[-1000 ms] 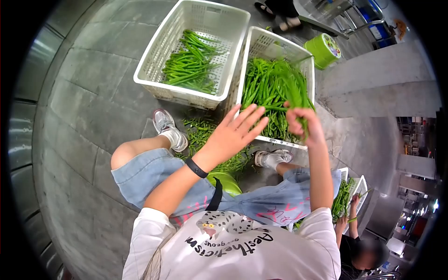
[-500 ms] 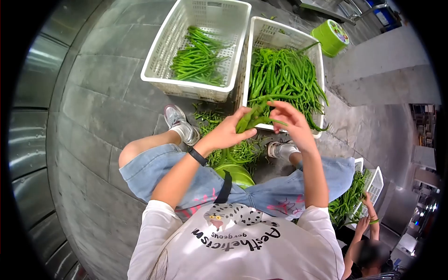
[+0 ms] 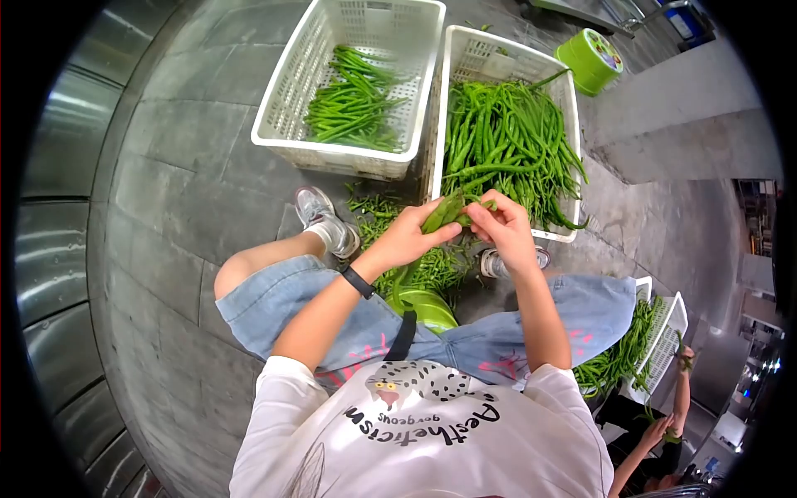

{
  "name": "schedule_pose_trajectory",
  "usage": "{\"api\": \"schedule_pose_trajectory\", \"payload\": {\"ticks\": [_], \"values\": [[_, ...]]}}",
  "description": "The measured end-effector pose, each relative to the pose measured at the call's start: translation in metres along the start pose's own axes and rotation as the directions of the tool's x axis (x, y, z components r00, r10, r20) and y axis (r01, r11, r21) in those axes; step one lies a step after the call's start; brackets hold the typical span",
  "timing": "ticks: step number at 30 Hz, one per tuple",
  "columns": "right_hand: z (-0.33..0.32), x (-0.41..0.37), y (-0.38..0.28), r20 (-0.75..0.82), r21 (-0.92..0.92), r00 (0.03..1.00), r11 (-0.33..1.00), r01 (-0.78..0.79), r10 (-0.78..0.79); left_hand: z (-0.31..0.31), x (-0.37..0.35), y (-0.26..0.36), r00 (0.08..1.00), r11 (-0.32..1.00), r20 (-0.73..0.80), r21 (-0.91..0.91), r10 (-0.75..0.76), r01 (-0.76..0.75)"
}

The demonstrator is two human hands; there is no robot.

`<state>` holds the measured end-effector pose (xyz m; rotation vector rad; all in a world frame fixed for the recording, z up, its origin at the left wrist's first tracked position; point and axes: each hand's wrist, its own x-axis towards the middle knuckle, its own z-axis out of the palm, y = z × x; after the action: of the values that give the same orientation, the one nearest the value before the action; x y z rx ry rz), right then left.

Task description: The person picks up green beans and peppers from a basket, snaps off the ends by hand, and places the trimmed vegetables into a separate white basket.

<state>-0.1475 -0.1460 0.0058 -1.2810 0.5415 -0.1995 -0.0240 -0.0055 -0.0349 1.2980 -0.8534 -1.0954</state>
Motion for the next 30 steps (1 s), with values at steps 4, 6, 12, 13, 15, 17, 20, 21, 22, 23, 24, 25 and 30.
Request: {"api": "schedule_pose_trajectory", "payload": {"ticks": [4, 6, 12, 13, 15, 17, 20, 21, 22, 23, 24, 25, 30], "values": [[0.001, 0.001, -0.002, 0.053, 0.165, 0.998, 0.985, -0.051, 0.043, -0.003, -0.002, 0.004, 0.992, 0.981, 0.104, -0.173, -0.069, 0.086], [0.001, 0.003, 0.004, 0.105, 0.391, 0.990, 0.911, -0.130, 0.097, -0.004, -0.004, 0.010, 0.990, 0.964, 0.126, -0.252, -0.058, 0.088], [0.008, 0.005, 0.019, 0.247, 0.693, 0.962, 0.672, -0.261, 0.118, -0.008, -0.006, 0.011, 0.988, 0.939, 0.156, -0.339, -0.013, 0.066], [0.007, 0.004, 0.021, 0.279, 0.723, 0.954, 0.628, -0.287, 0.114, -0.008, -0.006, 0.010, 0.984, 0.936, 0.178, -0.342, -0.017, 0.078], [0.007, 0.003, 0.022, 0.339, 0.773, 0.935, 0.537, -0.338, 0.101, -0.009, -0.006, 0.006, 0.974, 0.932, 0.223, -0.349, -0.022, 0.101], [0.009, 0.001, 0.018, 0.368, 0.761, 0.928, 0.554, -0.338, 0.060, -0.009, -0.007, 0.007, 0.974, 0.914, 0.228, -0.394, -0.003, 0.095], [0.011, 0.006, 0.005, 0.262, 0.792, 0.965, 0.576, -0.202, -0.022, -0.011, -0.005, 0.012, 0.971, 0.894, 0.236, -0.439, 0.023, 0.086], [0.010, 0.010, 0.000, 0.202, 0.803, 0.978, 0.580, -0.135, -0.052, -0.012, -0.005, 0.014, 0.971, 0.888, 0.237, -0.452, 0.030, 0.083], [0.004, 0.013, -0.005, 0.169, 0.673, 0.979, 0.739, -0.028, -0.117, -0.013, -0.006, 0.012, 0.968, 0.886, 0.252, -0.451, 0.011, 0.107], [0.000, 0.016, -0.008, 0.120, 0.499, 0.984, 0.865, 0.055, -0.132, -0.013, -0.006, 0.009, 0.964, 0.883, 0.267, -0.450, -0.008, 0.132], [0.001, 0.014, -0.017, 0.145, 0.404, 0.983, 0.913, 0.048, -0.116, -0.014, -0.006, 0.008, 0.959, 0.880, 0.283, -0.448, -0.027, 0.157], [0.003, 0.011, -0.023, 0.168, 0.306, 0.981, 0.951, 0.044, -0.099, -0.013, -0.007, 0.009, 0.959, 0.887, 0.278, -0.430, -0.048, 0.169], [0.011, 0.005, -0.024, 0.114, -0.168, 0.992, 0.983, 0.068, -0.049, -0.002, -0.007, 0.009, 0.978, 0.948, 0.194, -0.291, -0.072, 0.127]]}}
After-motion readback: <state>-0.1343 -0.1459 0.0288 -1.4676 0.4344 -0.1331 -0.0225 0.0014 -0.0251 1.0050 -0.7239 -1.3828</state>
